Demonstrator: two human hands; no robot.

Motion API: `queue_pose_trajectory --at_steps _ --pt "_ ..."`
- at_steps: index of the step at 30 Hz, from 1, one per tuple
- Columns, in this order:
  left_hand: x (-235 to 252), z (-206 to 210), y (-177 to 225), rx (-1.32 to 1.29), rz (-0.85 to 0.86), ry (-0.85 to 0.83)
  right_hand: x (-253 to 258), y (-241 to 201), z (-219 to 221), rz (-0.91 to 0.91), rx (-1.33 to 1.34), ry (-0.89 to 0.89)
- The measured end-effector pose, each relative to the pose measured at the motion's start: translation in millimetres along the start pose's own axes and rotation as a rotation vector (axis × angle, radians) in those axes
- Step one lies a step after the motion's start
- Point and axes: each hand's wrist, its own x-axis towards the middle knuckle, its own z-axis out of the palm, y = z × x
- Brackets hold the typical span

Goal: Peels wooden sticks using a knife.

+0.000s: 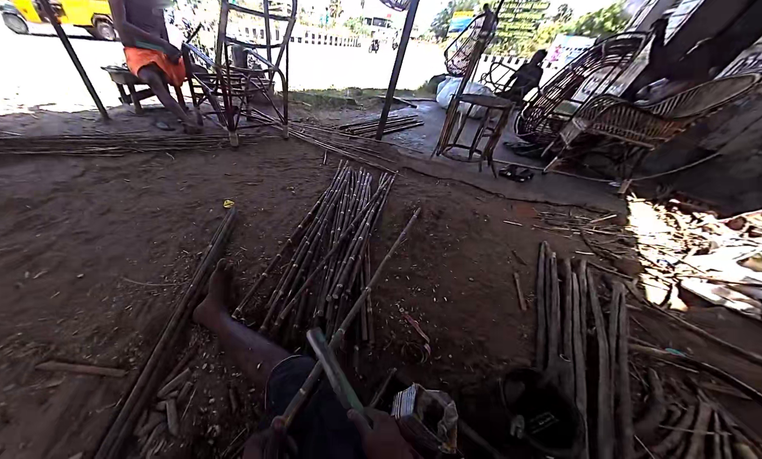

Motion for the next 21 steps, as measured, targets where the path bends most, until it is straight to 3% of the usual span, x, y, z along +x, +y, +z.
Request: queue_pose_trajectory --at_steps 2,6,10,14,18,21 --pt "2.0 -0.1 1.2 -0.007 0.002 0.009 -13.7 -10.6 4.6 -0.119 -0.163 -0.093" --pt "3.3 1.6 4.5 0.015 -0.009 0.020 20.6 7.9 -10.5 0.065 0.050 0.091" --pt "3.7 -2.6 15.5 0.137 -0.056 0.027 -10.2 -7.2 -2.6 -0.117 -0.201 -0.099" --pt "0.7 -2.1 20.3 0.167 -0.058 0.124 22.2 9.8 -18.9 0.059 0.058 0.095" --pt "2.8 -8.4 24.4 0.223 -0.025 0.132 -5.9 -12.7 -10.0 -0.121 -0.212 -0.123" --pt "3.7 -10.6 28.6 0.266 -0.033 0.060 9.6 -7.3 -18.7 -0.012 -0.071 0.008"
